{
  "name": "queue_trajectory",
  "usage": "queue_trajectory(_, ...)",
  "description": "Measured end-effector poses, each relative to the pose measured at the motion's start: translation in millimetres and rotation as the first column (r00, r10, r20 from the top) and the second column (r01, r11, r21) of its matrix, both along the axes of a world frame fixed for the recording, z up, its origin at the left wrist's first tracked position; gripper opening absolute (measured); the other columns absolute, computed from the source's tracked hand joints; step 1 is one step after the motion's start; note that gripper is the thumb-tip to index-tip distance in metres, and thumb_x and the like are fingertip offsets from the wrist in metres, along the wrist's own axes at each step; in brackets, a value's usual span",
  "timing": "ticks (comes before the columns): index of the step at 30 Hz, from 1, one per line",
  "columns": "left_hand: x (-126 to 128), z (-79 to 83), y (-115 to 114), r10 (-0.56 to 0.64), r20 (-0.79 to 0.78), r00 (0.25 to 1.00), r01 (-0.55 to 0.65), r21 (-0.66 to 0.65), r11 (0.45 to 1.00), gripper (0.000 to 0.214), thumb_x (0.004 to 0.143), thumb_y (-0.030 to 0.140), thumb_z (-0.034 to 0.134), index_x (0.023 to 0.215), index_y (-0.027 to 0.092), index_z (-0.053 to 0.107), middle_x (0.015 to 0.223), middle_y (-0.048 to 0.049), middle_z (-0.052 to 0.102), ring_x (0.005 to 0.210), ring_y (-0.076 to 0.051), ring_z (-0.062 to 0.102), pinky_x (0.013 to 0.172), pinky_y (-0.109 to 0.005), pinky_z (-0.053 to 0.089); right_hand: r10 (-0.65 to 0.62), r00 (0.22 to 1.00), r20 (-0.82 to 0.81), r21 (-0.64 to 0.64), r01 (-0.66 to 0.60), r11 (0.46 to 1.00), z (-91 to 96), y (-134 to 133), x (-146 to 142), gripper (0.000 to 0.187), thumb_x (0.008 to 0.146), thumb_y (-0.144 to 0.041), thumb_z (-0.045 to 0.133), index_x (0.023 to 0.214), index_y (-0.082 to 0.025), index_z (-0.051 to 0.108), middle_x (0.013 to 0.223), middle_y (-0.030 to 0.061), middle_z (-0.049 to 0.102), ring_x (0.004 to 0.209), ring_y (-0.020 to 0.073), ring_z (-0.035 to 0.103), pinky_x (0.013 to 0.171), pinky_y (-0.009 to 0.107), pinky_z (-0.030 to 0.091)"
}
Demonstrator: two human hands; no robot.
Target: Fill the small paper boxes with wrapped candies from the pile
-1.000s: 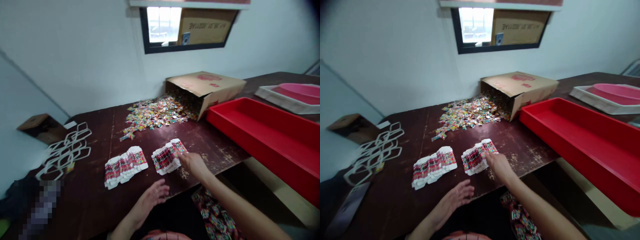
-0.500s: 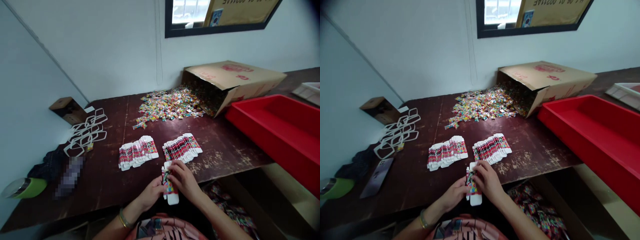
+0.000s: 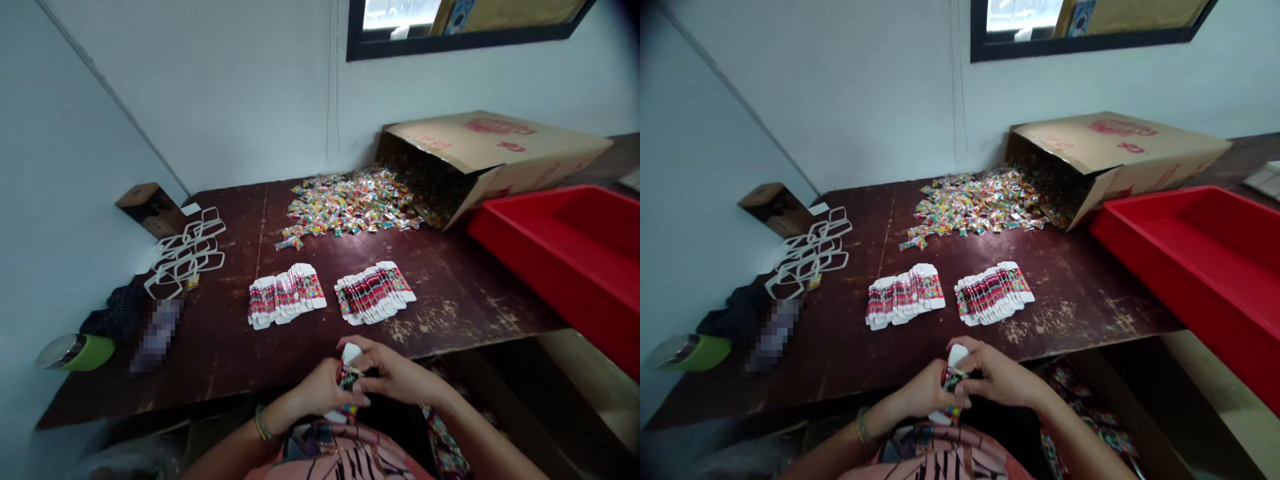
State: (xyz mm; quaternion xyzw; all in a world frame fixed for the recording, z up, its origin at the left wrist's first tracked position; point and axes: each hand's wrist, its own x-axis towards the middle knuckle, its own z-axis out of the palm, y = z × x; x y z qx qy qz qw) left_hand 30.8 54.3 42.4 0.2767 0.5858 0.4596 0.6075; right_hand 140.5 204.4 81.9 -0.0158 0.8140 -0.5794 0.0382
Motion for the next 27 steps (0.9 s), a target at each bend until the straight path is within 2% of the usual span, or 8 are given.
queue_trajectory(3,-1,-6.0,1,0.144,-0.195,0.970,-0.142,0.024,0.990,0.035,0.060,0.040,0.079,0.062,0.012,0.057,0.056,0.0053,0.048,0.054,-0.008,0.039,0.052,-0.022,0.033,-0.237,0.971,0.028,-0.203,0.238,0.950,-15.8,-6,1,0.013,0.086,-0.031,0.061,0.092,-0.020,0.063,0.097,0.0045,0.061,0.090,0.0172,0.059,0.079,0.028,0.047)
queue_trajectory(8,-1,-8.3,-12,0.355,-0.227,0.907,-0.321,0.173,0.931,0.034,0.081,0.043,0.061,0.102,0.017,0.055,0.075,0.0004,0.060,0.072,-0.015,0.056,0.068,-0.024,0.044,-0.516,0.830,0.211,-0.434,0.553,0.711,-50.1,-34,10,0.039,0.079,-0.036,0.068,0.108,-0.024,0.045,0.083,-0.0023,0.059,0.059,0.0089,0.052,0.050,0.018,0.042)
queue_trajectory(12,-1,-1.8,-21,0.366,-0.277,0.888,-0.316,0.209,0.925,0.034,0.082,0.035,0.063,0.109,0.020,0.048,0.076,0.0008,0.061,0.073,-0.016,0.060,0.071,-0.025,0.046,-0.414,0.838,0.356,-0.637,0.542,0.548,-63.7,-38,24,0.030,0.082,-0.044,0.064,0.091,-0.019,0.049,0.065,-0.0043,0.055,0.054,0.0087,0.053,0.050,0.019,0.046)
queue_trajectory(16,0,7.8,-22,0.208,-0.361,0.909,-0.137,0.211,0.968,0.022,0.084,0.034,0.059,0.101,0.019,0.062,0.091,-0.0058,0.067,0.084,-0.020,0.062,0.079,-0.029,0.046,-0.135,0.855,0.500,-0.802,0.516,0.300,-70.9,-28,29,0.028,0.076,-0.031,0.072,0.092,-0.016,0.056,0.064,-0.0050,0.053,0.051,0.0047,0.050,0.050,0.014,0.045)
queue_trajectory(18,2,11.9,-23,0.149,-0.388,0.910,-0.062,0.228,0.972,0.020,0.086,0.034,0.056,0.090,0.018,0.068,0.089,-0.0066,0.068,0.083,-0.021,0.061,0.081,-0.030,0.044,0.007,0.856,0.517,-0.834,0.502,0.228,-72.4,-24,27,0.030,0.070,-0.022,0.076,0.092,-0.014,0.057,0.064,-0.0058,0.053,0.048,0.0023,0.047,0.047,0.012,0.044)
queue_trajectory(20,5,11.9,-25,0.178,-0.344,0.922,-0.100,0.232,0.968,0.021,0.086,0.033,0.055,0.085,0.017,0.068,0.086,-0.0060,0.066,0.083,-0.020,0.059,0.080,-0.029,0.043,0.070,0.857,0.511,-0.842,0.482,0.244,-72.0,-23,22,0.031,0.065,-0.017,0.077,0.089,-0.014,0.058,0.067,-0.0050,0.055,0.047,0.0020,0.048,0.046,0.012,0.044)
queue_trajectory(22,8,6.4,-26,0.253,-0.196,0.948,-0.217,0.184,0.959,0.021,0.082,0.028,0.059,0.100,0.018,0.064,0.083,-0.0032,0.064,0.081,-0.018,0.058,0.077,-0.028,0.043,0.079,0.856,0.511,-0.824,0.461,0.330,-70.6,-25,17,0.033,0.062,-0.017,0.077,0.089,-0.015,0.058,0.071,-0.0039,0.058,0.048,0.0036,0.051,0.046,0.014,0.047)
queue_trajectory(27,12,-17.1,-26,0.375,0.326,0.868,-0.371,-0.077,0.925,0.063,0.067,0.016,0.059,0.127,0.021,0.042,0.091,-0.0018,0.063,0.081,-0.016,0.058,0.074,-0.028,0.043,-0.200,0.890,0.409,-0.568,0.420,0.708,-63.5,-41,10,0.025,0.070,-0.032,0.073,0.085,-0.015,0.064,0.082,0.0001,0.059,0.060,0.0086,0.055,0.049,0.020,0.049)
